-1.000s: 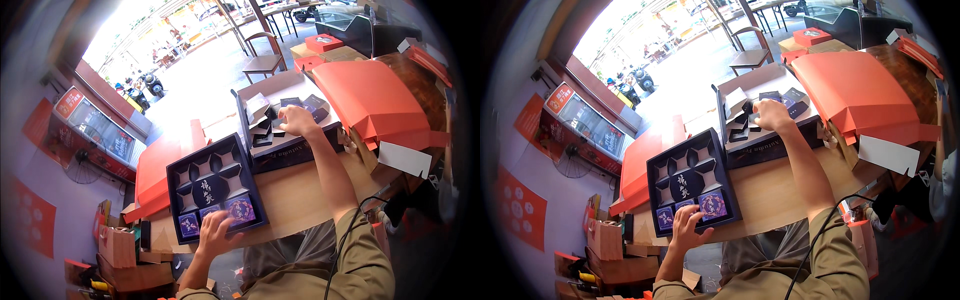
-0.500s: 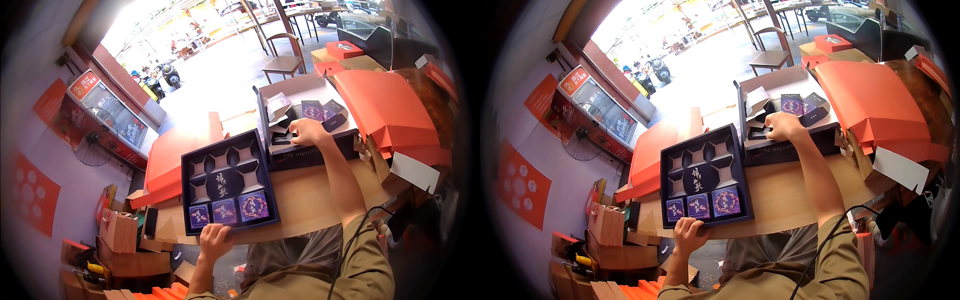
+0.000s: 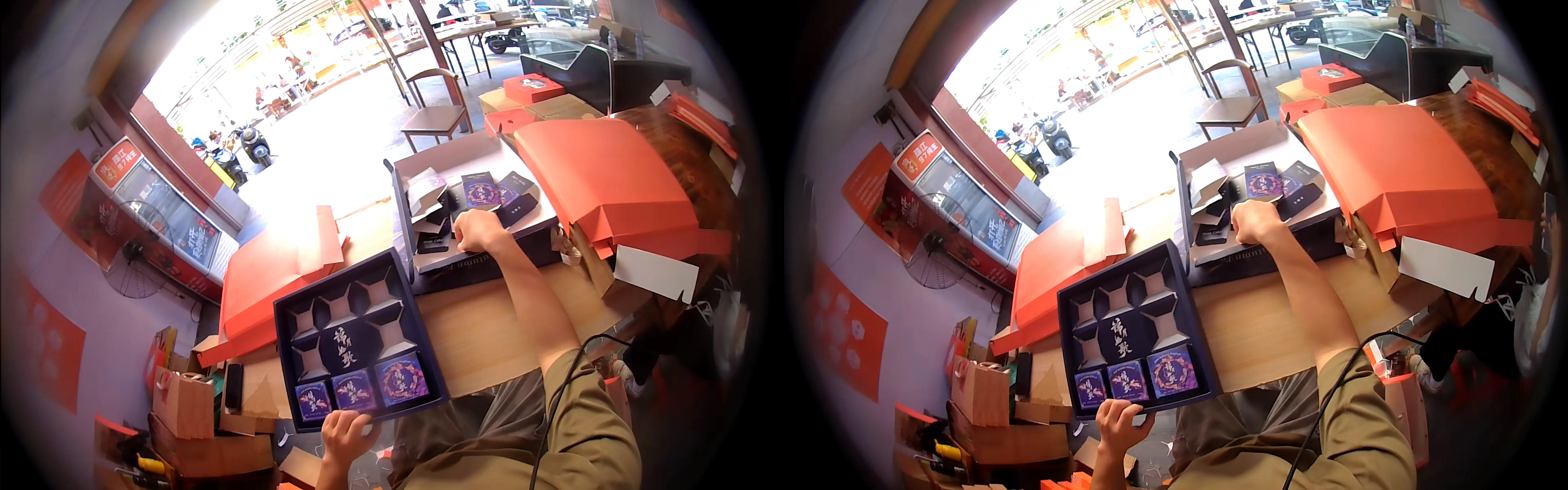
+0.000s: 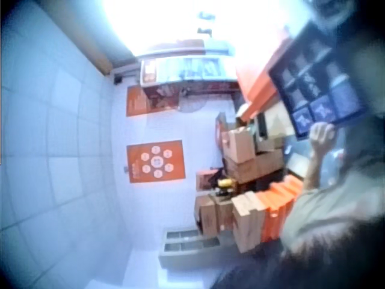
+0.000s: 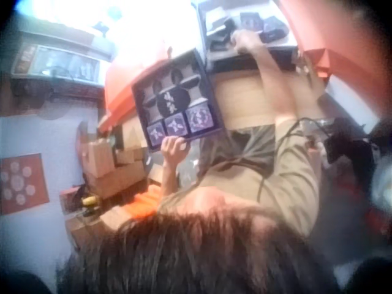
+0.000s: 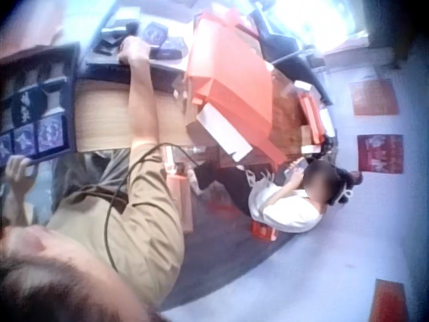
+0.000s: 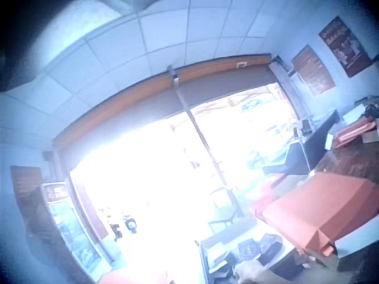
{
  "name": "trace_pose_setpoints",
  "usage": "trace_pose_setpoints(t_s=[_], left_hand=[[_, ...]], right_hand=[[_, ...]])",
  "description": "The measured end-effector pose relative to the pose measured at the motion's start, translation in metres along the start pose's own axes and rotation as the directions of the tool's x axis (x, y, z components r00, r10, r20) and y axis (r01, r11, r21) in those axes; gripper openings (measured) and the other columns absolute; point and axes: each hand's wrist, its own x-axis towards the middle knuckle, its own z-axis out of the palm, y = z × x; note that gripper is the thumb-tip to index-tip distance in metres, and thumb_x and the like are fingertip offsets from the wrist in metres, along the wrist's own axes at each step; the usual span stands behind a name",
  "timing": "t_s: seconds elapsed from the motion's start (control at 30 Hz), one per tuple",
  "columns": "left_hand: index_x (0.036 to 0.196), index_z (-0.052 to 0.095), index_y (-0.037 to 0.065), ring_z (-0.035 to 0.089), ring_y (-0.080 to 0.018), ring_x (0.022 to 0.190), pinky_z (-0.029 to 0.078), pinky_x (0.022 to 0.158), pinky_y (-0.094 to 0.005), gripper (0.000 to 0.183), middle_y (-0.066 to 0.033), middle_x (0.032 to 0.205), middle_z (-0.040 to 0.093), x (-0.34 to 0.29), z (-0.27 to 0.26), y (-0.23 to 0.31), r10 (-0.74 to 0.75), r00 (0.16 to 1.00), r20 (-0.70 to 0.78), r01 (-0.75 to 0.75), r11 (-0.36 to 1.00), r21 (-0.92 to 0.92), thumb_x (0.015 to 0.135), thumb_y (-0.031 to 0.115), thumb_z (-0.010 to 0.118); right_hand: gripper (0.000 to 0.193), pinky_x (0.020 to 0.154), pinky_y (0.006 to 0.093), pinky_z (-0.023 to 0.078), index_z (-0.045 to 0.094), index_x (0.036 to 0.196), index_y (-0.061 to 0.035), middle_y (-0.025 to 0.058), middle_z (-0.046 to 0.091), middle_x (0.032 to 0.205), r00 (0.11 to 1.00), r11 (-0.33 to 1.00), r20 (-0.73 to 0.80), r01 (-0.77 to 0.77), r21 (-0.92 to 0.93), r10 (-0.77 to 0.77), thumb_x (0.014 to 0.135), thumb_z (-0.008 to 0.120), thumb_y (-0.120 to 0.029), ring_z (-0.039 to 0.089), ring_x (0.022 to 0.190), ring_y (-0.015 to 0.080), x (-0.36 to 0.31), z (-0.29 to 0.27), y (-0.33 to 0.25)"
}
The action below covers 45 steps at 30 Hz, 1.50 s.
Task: The person assembles cardboard gift boxes by hand, folding the flaps to form the base and then placing a black partitioned tray and individual small product boxes into each assembled large box.
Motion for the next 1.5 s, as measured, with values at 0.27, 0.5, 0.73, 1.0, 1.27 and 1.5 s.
trace_pose_setpoints(t_s=[0.27, 0.5, 0.73, 1.0, 1.27, 1.5], left_hand=[[0.092, 0.063, 0.018, 0.062, -0.0209, 0.072, 0.048, 0.069, -0.0346, 0.036, 0.0015, 0.082, 0.061, -0.015, 0.008, 0.004, -0.02, 0.997, -0.068, 0.024, 0.998, 0.054, 0.068, 0.019, 0.089], [0.095, 0.06, 0.016, 0.06, -0.0213, 0.073, 0.048, 0.07, -0.0368, 0.04, -0.0006, 0.082, 0.058, -0.004, 0.008, -0.006, 0.055, 0.995, -0.077, -0.048, 0.994, 0.096, 0.071, 0.022, 0.091], [0.093, 0.061, 0.016, 0.061, -0.0229, 0.076, 0.049, 0.07, -0.0379, 0.034, -0.0014, 0.084, 0.059, 0.032, 0.017, -0.035, 0.046, 0.996, -0.072, -0.036, 0.99, 0.133, 0.073, 0.02, 0.088], [0.094, 0.066, 0.013, 0.063, -0.027, 0.085, 0.05, 0.076, -0.041, 0.026, -0.0031, 0.089, 0.062, 0.061, 0.022, -0.053, -0.032, 0.998, 0.056, 0.029, 0.998, 0.061, 0.075, 0.02, 0.083], [0.094, 0.071, 0.014, 0.063, -0.0269, 0.086, 0.05, 0.079, -0.0423, 0.029, -0.0036, 0.09, 0.062, 0.067, 0.018, -0.045, 0.033, 0.999, -0.016, -0.033, 0.999, 0.019, 0.075, 0.032, 0.085], [0.091, 0.072, 0.016, 0.065, -0.024, 0.083, 0.052, 0.076, -0.0397, 0.025, -0.0009, 0.088, 0.064, 0.151, -0.029, -0.007, 0.307, 0.934, -0.184, -0.32, 0.946, -0.045, 0.078, 0.033, 0.085]], right_hand=[[0.06, 0.11, 0.0492, 0.045, 0.062, 0.127, -0.0162, 0.0139, 0.058, 0.139, 0.945, 0.993, -0.325, -0.066, -0.095, 0.032, 0.072, 0.081, -0.027, 0.055, 0.132, 0.0335, 0.002, 0.003, 0.005], [0.117, 0.123, 0.0554, 0.028, 0.035, 0.164, -0.0227, 0.0197, 0.025, 0.17, 0.911, 0.942, -0.242, -0.316, 0.112, 0.334, 0.071, 0.077, -0.08, 0.031, 0.153, 0.0405, 0.001, 0.008, 0.038], [0.098, 0.121, 0.0555, 0.032, 0.049, 0.155, -0.0219, 0.0169, 0.038, 0.163, 0.909, 0.944, -0.257, -0.309, 0.112, 0.328, 0.071, 0.087, -0.058, 0.038, 0.149, 0.0388, 0.004, 0.018, 0.034], [0.044, 0.103, 0.0392, 0.053, 0.076, 0.118, -0.0055, 0.0174, 0.06, 0.133, 0.75, 0.928, -0.608, -0.022, 0.371, 0.261, 0.073, 0.077, -0.009, 0.064, 0.118, 0.0326, 0.02, 0.031, 0.052], [0.04, 0.087, 0.0391, 0.059, 0.077, 0.114, -0.007, 0.0171, 0.064, 0.124, 0.617, 0.916, -0.769, 0.192, 0.352, 0.167, 0.08, 0.061, 0.006, 0.071, 0.1, 0.0314, 0.024, 0.027, 0.059], [0.046, 0.102, 0.0454, 0.056, 0.071, 0.13, -0.0164, 0.0158, 0.062, 0.139, 0.829, 0.961, -0.558, 0.123, 0.247, 0.037, 0.085, 0.065, -0.005, 0.067, 0.119, 0.0367, 0.029, 0.04, 0.06]])
